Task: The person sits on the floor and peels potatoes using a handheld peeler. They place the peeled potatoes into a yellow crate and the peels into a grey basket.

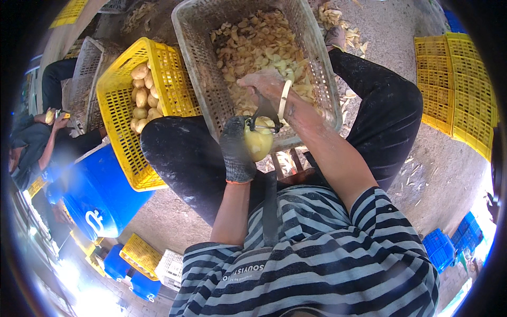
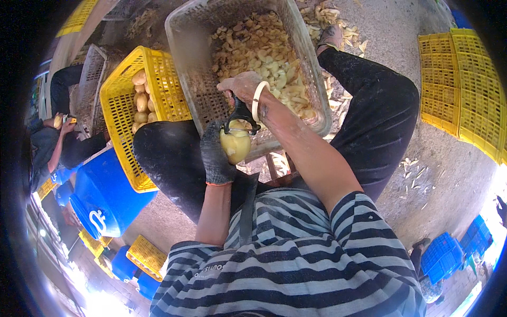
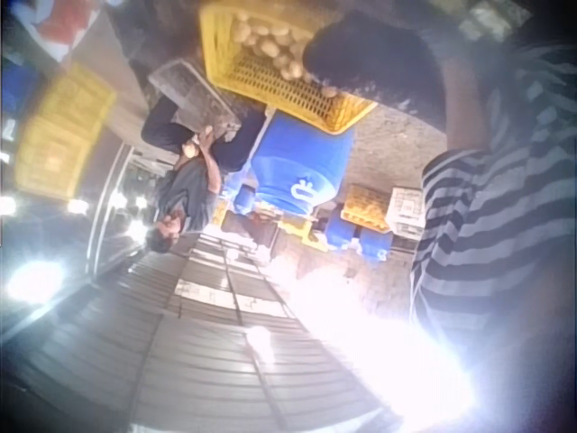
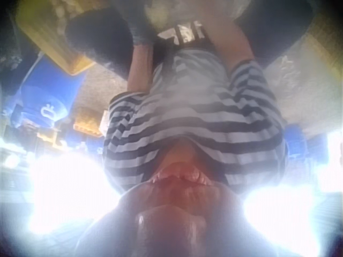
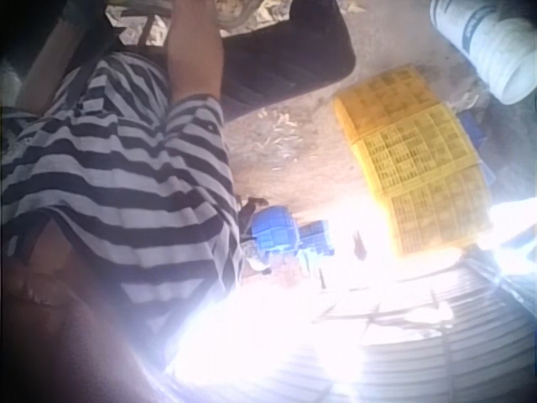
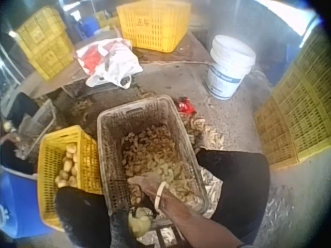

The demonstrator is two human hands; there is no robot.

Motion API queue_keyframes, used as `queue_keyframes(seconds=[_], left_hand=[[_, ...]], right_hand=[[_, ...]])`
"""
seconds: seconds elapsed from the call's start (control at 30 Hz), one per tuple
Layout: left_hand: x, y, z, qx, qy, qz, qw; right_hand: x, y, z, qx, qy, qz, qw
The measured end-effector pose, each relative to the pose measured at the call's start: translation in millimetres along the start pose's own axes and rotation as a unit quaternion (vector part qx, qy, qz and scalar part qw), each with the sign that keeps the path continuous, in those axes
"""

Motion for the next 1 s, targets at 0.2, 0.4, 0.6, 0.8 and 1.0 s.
queue_keyframes(seconds=[0.2,0.4,0.6,0.8,1.0], left_hand=[[-11.7,-9.8,-3.0,0.049,-0.114,-0.147,0.981],[-26.3,-9.2,5.5,0.124,-0.087,-0.154,0.976],[-33.8,2.4,5.3,0.085,-0.470,-0.444,0.758],[-34.1,6.0,12.3,0.110,-0.498,-0.436,0.741],[-24.5,4.4,3.0,0.118,-0.483,-0.406,0.767]], right_hand=[[-6.1,27.3,-14.5,0.014,-0.244,-0.097,0.965],[-24.2,69.3,-83.7,-0.251,-0.203,-0.216,0.922],[21.3,-23.9,-56.1,-0.201,0.064,-0.140,0.967],[-8.9,-78.1,-0.9,-0.142,0.098,-0.147,0.974],[9.4,-48.6,-1.9,-0.037,0.018,-0.058,0.997]])
Point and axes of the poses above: each hand's wrist, its own y-axis towards the middle knuckle, its own z-axis out of the palm, x = y × z, the point moved 1 cm from there along y, towards the middle knuckle, and after that the axes turned 8 degrees about -x, right-handed, at the moved point
